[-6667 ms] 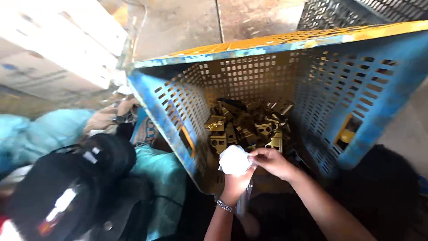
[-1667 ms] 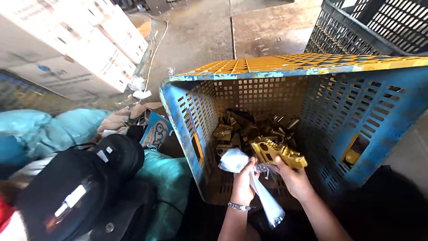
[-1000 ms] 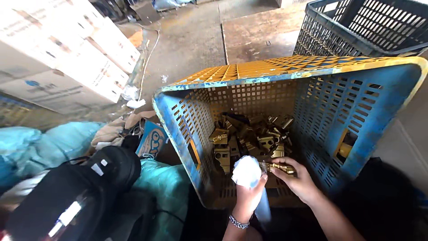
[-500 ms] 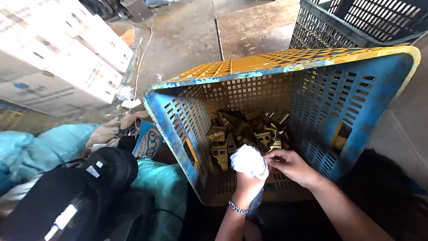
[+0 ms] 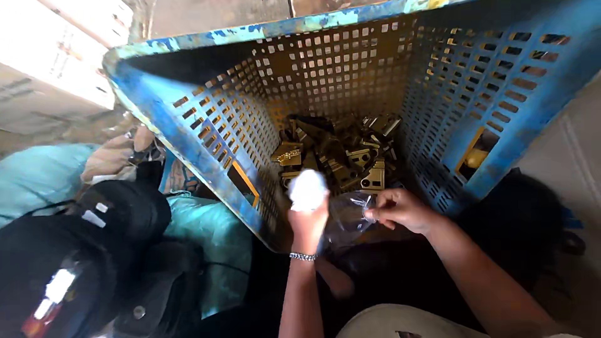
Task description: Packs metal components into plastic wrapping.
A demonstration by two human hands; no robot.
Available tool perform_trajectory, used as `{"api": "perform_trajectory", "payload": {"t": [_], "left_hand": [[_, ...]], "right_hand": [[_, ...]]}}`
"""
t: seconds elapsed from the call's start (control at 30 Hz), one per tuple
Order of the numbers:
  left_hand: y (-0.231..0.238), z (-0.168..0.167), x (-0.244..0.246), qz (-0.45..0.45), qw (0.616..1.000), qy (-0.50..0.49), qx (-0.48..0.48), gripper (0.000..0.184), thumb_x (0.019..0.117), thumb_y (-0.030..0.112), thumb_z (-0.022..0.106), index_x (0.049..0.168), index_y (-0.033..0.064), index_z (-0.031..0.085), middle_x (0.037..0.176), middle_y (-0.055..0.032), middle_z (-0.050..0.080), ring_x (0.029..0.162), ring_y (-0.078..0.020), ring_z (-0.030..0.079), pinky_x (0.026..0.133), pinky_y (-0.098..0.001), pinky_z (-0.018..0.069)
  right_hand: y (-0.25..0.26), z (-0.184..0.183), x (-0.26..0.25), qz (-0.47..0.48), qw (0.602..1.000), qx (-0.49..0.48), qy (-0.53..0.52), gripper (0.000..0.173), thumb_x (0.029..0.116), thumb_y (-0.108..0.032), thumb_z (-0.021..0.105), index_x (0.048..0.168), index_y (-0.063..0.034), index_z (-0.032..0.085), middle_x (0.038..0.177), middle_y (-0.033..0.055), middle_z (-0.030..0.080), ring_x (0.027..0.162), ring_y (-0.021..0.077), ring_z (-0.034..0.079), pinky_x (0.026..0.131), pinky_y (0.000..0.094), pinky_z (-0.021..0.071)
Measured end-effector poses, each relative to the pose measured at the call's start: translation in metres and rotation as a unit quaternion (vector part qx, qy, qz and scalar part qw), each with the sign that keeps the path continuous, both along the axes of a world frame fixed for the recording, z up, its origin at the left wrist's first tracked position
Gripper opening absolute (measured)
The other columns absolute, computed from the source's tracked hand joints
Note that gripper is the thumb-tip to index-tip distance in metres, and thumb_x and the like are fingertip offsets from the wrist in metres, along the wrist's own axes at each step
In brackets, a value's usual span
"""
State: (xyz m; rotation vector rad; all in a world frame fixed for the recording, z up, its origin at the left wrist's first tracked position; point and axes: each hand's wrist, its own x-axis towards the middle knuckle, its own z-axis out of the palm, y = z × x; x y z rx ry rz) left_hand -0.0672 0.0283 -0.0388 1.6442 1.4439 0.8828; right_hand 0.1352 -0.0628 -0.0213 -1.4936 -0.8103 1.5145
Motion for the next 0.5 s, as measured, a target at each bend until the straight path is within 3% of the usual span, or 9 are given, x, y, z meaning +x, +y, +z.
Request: {"api": "perform_trajectory", "payload": {"t": [0.07,0.17,0.23,0.3,0.33,0.37,0.4,0.47,0.5], "left_hand": [[-0.003,0.005,-0.004,0.019,0.991,-0.112,-0.075,0.064,0.0778,0.012,0.086,0.128,-0.0116,0.053,0.107,-0.0122,0.068,0.097,-0.0110,0.068,0.091,-0.0282,0.0564],[-0.031,0.029,0.002,-0.098,0.913,-0.265,-0.293,0.046,0.0664,-0.008,0.084,0.106,0.0003,0.061,0.081,-0.0012,0.072,0.071,-0.0075,0.068,0.069,-0.0256,0.0600],[-0.034,0.026,-0.004,-0.076,0.915,-0.298,-0.262,0.039,0.0676,-0.014,0.079,0.099,0.0005,0.062,0.079,-0.0007,0.072,0.072,-0.0081,0.070,0.072,-0.0265,0.0615],[-0.027,0.011,-0.015,-0.027,0.972,-0.204,-0.117,0.038,0.0683,-0.009,0.080,0.100,-0.0030,0.061,0.083,0.0012,0.069,0.078,-0.0025,0.067,0.077,-0.0213,0.0589],[-0.024,0.003,-0.021,-0.006,0.988,-0.142,-0.056,0.043,0.0683,-0.005,0.080,0.106,-0.0101,0.059,0.089,-0.0026,0.068,0.084,-0.0009,0.066,0.081,-0.0195,0.0574],[-0.022,-0.001,-0.024,0.016,0.995,-0.097,-0.016,0.046,0.0683,-0.003,0.079,0.108,-0.0144,0.059,0.093,-0.0060,0.068,0.087,-0.0005,0.066,0.083,-0.0189,0.0563],[-0.018,-0.003,-0.026,0.036,0.996,-0.078,0.007,0.046,0.0690,-0.001,0.079,0.108,-0.0154,0.059,0.093,-0.0073,0.069,0.088,-0.0012,0.066,0.083,-0.0193,0.0558],[-0.011,-0.001,-0.028,0.045,0.993,-0.100,0.031,0.040,0.0714,-0.001,0.078,0.106,-0.0110,0.061,0.092,-0.0048,0.072,0.088,-0.0038,0.069,0.083,-0.0213,0.0588],[-0.010,0.001,-0.029,0.036,0.992,-0.120,0.034,0.038,0.0731,-0.002,0.078,0.107,-0.0106,0.062,0.094,-0.0054,0.073,0.088,-0.0064,0.071,0.083,-0.0234,0.0599]], "right_hand": [[0.006,0.003,-0.009,-0.029,0.999,0.002,-0.043,0.035,0.0786,-0.014,0.085,0.075,-0.0125,0.051,0.060,-0.0084,0.055,0.047,-0.0010,0.049,0.047,0.0159,0.0438],[0.009,0.006,-0.030,0.114,0.986,0.103,-0.062,0.030,0.0708,-0.018,0.090,0.073,-0.0039,0.063,0.070,-0.0060,0.060,0.065,-0.0044,0.053,0.062,0.0160,0.0448],[0.024,0.008,-0.026,0.158,0.980,0.113,-0.031,0.032,0.0754,-0.017,0.086,0.067,-0.0116,0.055,0.063,-0.0118,0.053,0.058,-0.0071,0.047,0.055,0.0138,0.0390],[0.046,-0.003,-0.011,0.120,0.991,0.049,-0.025,0.029,0.0847,-0.015,0.079,0.072,-0.0099,0.054,0.059,-0.0090,0.052,0.050,-0.0026,0.047,0.050,0.0165,0.0410],[0.059,-0.014,-0.004,0.091,0.995,0.005,-0.035,0.022,0.0894,-0.015,0.076,0.081,-0.0044,0.058,0.065,-0.0031,0.057,0.054,0.0027,0.052,0.054,0.0205,0.0460],[0.073,-0.029,0.000,0.055,0.997,-0.036,-0.034,0.020,0.0950,-0.014,0.072,0.101,0.0021,0.063,0.083,0.0064,0.064,0.067,0.0113,0.062,0.064,0.0278,0.0546],[0.090,-0.045,0.002,0.014,0.997,-0.075,-0.024,0.032,0.1009,-0.020,0.066,0.124,0.0012,0.059,0.109,0.0150,0.066,0.084,0.0215,0.068,0.074,0.0368,0.0589],[0.122,-0.080,0.000,-0.034,0.989,-0.146,-0.012,0.057,0.1068,-0.048,0.049,0.155,-0.0184,0.040,0.149,0.0187,0.050,0.111,0.0395,0.065,0.082,0.0542,0.0584],[0.132,-0.093,-0.005,-0.034,0.983,-0.178,-0.009,0.066,0.1054,-0.061,0.039,0.160,-0.0250,0.032,0.156,0.0207,0.042,0.122,0.0465,0.059,0.088,0.0629,0.0541]]}}
